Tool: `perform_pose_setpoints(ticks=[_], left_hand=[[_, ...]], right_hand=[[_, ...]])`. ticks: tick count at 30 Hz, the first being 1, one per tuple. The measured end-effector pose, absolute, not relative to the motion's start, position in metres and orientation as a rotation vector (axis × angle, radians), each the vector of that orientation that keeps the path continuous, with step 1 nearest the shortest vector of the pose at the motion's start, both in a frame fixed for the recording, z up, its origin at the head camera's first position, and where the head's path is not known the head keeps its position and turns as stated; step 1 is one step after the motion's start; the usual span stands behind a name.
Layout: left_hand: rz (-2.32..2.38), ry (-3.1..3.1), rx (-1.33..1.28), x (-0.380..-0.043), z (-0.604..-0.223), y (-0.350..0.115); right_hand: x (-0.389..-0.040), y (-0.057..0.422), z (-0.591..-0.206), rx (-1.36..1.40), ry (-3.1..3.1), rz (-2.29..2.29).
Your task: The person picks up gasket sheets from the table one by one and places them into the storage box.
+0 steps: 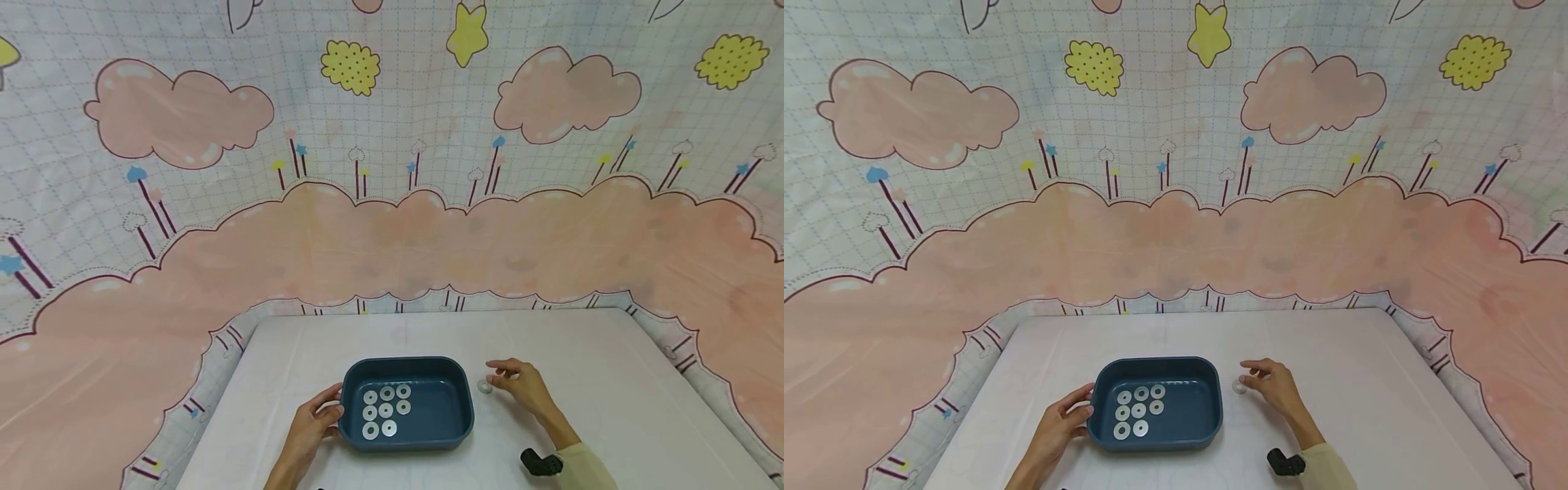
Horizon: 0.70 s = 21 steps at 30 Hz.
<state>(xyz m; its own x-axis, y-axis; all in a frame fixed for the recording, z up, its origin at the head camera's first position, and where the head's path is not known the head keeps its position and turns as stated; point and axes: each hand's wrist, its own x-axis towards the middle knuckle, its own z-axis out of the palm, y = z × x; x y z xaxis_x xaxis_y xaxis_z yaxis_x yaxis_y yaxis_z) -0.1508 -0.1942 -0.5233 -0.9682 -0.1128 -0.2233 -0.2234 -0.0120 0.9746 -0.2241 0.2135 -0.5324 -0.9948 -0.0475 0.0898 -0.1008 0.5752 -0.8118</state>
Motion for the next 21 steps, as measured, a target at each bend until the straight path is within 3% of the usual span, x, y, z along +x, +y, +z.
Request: perform_pose_setpoints(ticks=[21], left_hand=[[2.137, 2.154, -0.377, -0.151, -0.524, -0.195]], right_hand=[[-0.229, 0.211, -0.551, 0.140, -2.838, 1.330]])
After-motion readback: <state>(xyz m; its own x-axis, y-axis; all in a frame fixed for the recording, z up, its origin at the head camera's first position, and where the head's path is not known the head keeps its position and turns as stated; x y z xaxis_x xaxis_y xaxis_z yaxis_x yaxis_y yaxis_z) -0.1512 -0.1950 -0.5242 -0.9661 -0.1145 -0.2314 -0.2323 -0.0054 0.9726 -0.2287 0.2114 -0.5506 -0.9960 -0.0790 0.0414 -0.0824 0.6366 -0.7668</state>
